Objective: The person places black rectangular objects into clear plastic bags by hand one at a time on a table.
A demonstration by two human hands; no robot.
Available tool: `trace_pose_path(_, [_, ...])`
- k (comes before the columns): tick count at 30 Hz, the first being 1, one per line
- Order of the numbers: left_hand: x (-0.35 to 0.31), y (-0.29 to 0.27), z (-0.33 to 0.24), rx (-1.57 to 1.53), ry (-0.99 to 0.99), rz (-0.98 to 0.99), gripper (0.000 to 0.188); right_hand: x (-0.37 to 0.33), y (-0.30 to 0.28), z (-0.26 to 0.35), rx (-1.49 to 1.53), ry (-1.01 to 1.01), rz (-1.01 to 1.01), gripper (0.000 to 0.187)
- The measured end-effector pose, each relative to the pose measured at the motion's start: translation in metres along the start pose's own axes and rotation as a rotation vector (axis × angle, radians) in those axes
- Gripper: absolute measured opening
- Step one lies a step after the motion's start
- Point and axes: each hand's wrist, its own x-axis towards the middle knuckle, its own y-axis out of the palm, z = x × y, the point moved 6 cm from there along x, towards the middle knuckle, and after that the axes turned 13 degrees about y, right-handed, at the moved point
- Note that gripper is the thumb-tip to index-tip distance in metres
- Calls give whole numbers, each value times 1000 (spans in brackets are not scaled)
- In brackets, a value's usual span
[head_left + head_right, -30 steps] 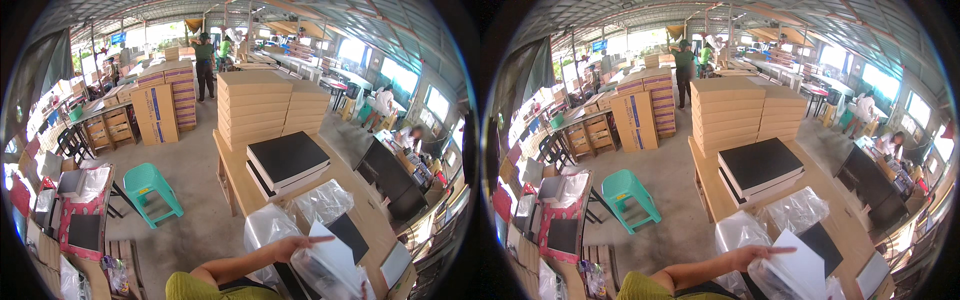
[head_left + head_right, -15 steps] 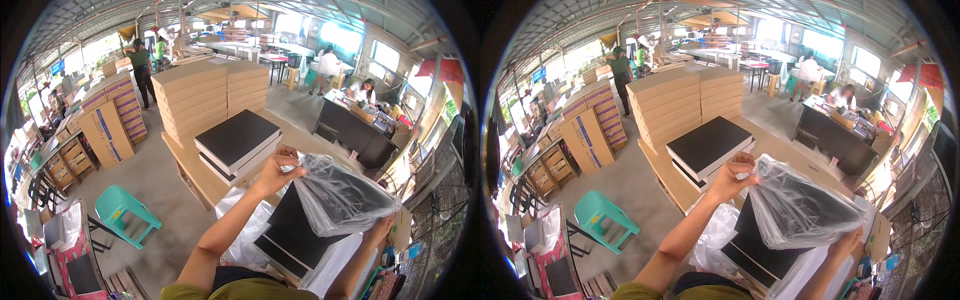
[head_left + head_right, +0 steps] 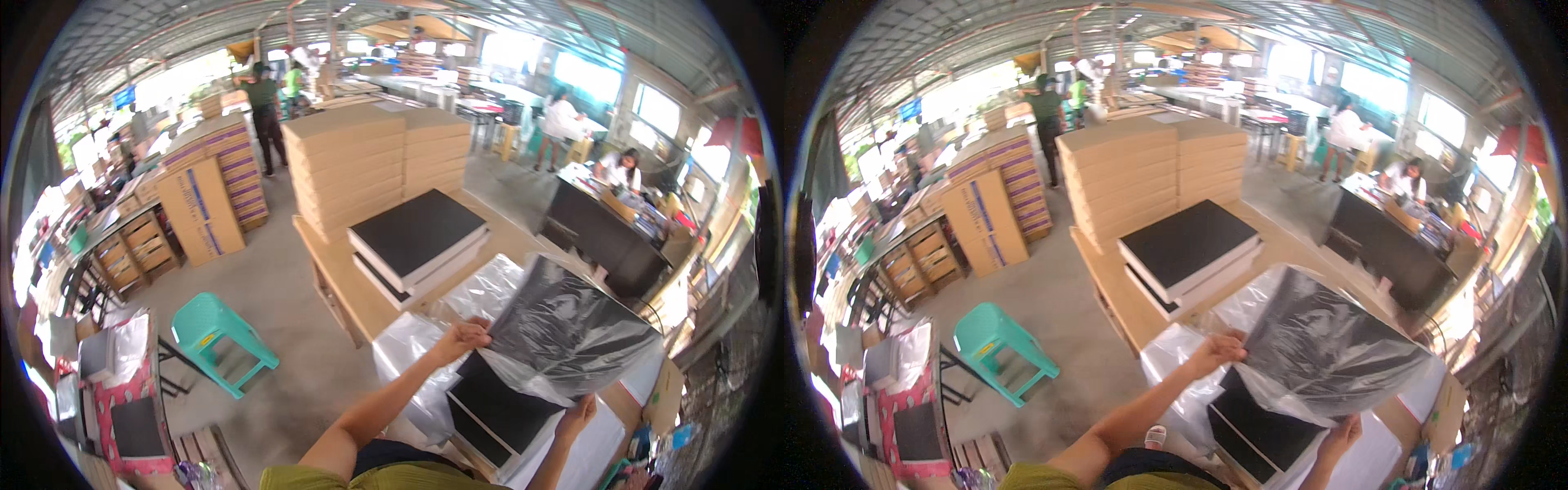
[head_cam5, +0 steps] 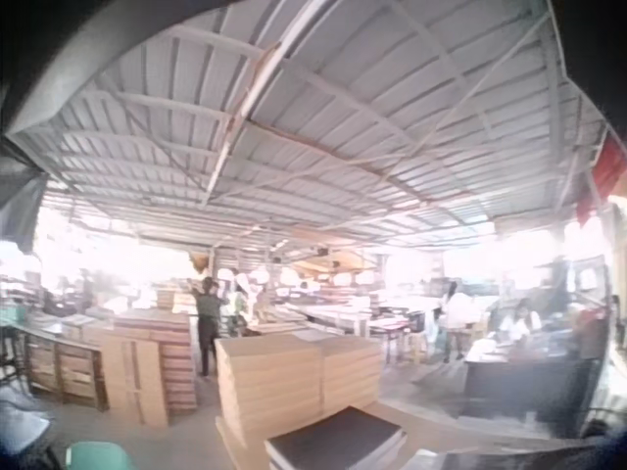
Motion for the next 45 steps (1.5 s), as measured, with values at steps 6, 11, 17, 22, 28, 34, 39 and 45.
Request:
trace_pose_path(6, [-18, 21, -11, 80, 149, -59, 63, -21, 32, 50, -204, -226, -230, 44])
trace_pose_path(11, [-57, 5, -38, 854, -90, -24, 54, -46, 55, 51, -536, -235, 66, 54])
trace_pose_path(17, [-147, -35, 7, 1076, -395, -105, 28, -102, 33, -9, -847, 96, 86, 62])
trace_pose_path(22, [-209, -54, 13, 1130, -387, -87, 32, -155, -28, -86, -1192, 346, 142, 37])
trace_pose_path(28, [-230, -50, -41, 1085, -481, -170, 49, -169, 0, -25, -769, 399, 199, 28])
trace_pose_path(34, [-233, -21, -45, 613, -548, 267, 57, -200, -30, -55, -409, 484, 24, 33])
trace_pose_path(39, [-201, 4, -26, 651, -336, 474, 54, -184, -41, -27, -342, 602, -213, 29])
trace_pose_path(45, [-151, 152, 52, 361, -51, 866, 53, -165, -199, -24, -471, 355, -477, 35])
